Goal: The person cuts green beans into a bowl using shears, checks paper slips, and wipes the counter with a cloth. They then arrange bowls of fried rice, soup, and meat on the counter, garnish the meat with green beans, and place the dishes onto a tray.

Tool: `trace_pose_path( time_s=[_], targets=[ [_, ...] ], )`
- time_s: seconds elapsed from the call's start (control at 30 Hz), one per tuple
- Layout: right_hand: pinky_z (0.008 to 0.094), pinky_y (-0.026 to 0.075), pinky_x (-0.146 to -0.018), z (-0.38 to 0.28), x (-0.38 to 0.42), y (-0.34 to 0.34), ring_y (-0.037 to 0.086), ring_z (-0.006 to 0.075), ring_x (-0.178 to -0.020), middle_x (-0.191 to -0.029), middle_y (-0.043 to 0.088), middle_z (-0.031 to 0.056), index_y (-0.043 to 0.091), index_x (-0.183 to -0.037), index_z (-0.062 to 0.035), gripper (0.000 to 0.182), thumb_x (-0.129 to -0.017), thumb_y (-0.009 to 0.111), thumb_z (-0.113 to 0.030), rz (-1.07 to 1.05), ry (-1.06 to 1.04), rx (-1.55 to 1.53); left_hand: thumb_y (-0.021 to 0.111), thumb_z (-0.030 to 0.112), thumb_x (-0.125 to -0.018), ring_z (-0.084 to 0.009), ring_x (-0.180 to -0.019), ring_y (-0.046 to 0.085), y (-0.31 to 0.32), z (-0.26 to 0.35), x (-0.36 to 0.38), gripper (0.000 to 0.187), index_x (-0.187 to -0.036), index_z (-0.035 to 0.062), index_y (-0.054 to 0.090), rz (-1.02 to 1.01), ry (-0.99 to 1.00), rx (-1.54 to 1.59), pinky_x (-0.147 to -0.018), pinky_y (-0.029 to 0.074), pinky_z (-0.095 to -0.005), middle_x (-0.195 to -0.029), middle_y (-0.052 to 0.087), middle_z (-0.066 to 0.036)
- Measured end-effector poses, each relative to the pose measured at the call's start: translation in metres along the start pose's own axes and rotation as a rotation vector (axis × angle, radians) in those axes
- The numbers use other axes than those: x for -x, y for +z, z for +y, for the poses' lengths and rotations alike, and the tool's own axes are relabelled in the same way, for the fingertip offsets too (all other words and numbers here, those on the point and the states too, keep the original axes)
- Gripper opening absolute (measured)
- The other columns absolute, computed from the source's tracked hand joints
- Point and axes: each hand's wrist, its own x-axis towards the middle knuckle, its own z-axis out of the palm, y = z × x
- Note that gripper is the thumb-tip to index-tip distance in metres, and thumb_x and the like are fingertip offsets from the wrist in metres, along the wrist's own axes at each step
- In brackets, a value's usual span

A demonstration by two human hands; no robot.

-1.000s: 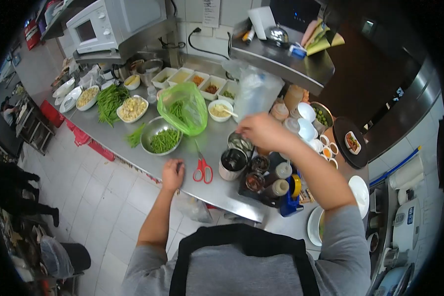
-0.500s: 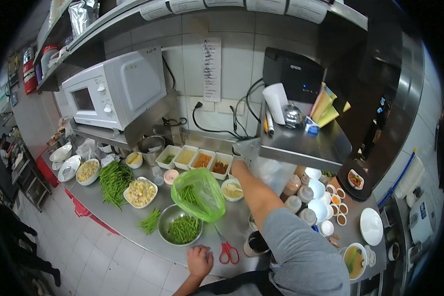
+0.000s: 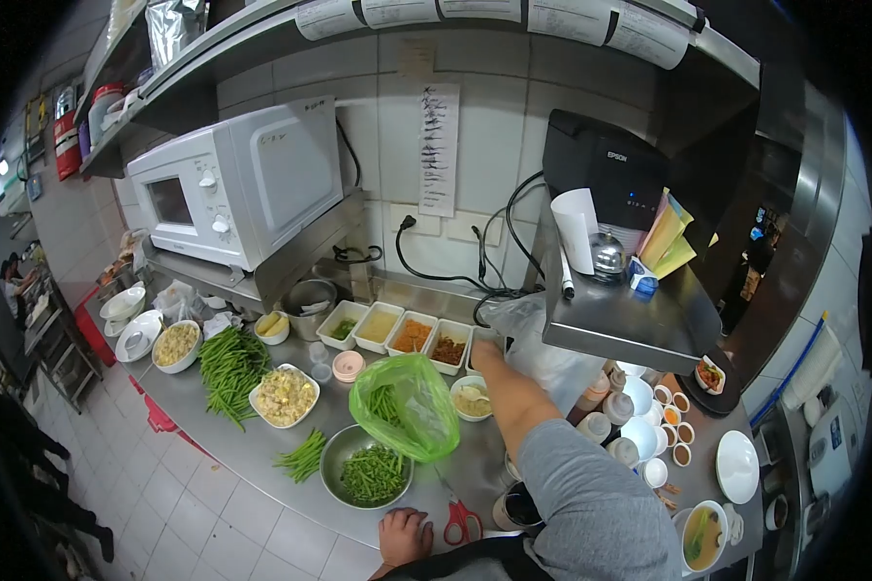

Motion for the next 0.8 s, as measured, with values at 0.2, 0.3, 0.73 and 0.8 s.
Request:
trace_pose_path(
  time_s=[0.2, 0.3, 0.73, 0.8],
  targets=[
    [0.0401, 0.049, -0.082, -0.002, -0.002, -0.017, 0.060, 0.0326, -0.099, -0.107, 0.062, 0.0176, 0.067, -0.095, -0.0049, 0.024, -0.082, 0.049, -0.012, -0.122, -0.095, 0.076, 0.068, 0.021, -0.069, -0.0252, -0.096, 0.049, -0.003, 0.001, -0.001, 0.025, -0.091, 0.0135, 0.062, -0.022, -0.004, -0.010, -0.079, 0.038, -0.0395, -0.095, 0.055, -0.003],
    [0.0410, 0.048, -0.085, 0.002, -0.010, -0.011, 0.059, 0.0337, -0.100, -0.110, 0.061, 0.0183, 0.067, -0.096, -0.0027, 0.024, -0.081, 0.050, -0.011, -0.070, -0.051, 0.037, 0.068, 0.021, -0.069, -0.0254, -0.096, 0.049, 0.000, -0.001, 0.000, 0.025, -0.091, 0.0129, 0.062, -0.011, -0.004, -0.006, -0.079, 0.038, -0.0397, -0.095, 0.055, -0.004],
    [0.0423, 0.048, -0.084, -0.073, 0.213, -0.144, 0.057, 0.0364, -0.102, -0.108, 0.060, 0.0225, 0.064, -0.099, 0.0047, 0.029, -0.078, 0.053, -0.012, -0.260, -0.474, 0.458, 0.067, 0.019, -0.068, -0.0276, -0.094, 0.049, -0.001, 0.001, 0.003, 0.024, -0.090, 0.0114, 0.060, 0.026, 0.060, -0.006, -0.076, 0.037, -0.0422, -0.093, 0.055, -0.006],
    [0.0424, 0.052, -0.064, -0.065, 0.302, -0.198, 0.065, 0.0346, -0.077, -0.083, 0.066, 0.0188, 0.068, -0.080, -0.0005, 0.017, -0.072, 0.057, -0.009, -0.268, -0.793, 0.382, 0.066, 0.017, -0.068, -0.0283, -0.090, 0.050, 0.001, -0.002, 0.004, 0.023, -0.089, 0.0110, 0.060, 0.068, 0.097, 0.020, -0.075, 0.039, -0.0413, -0.092, 0.055, -0.007]
  ],
)
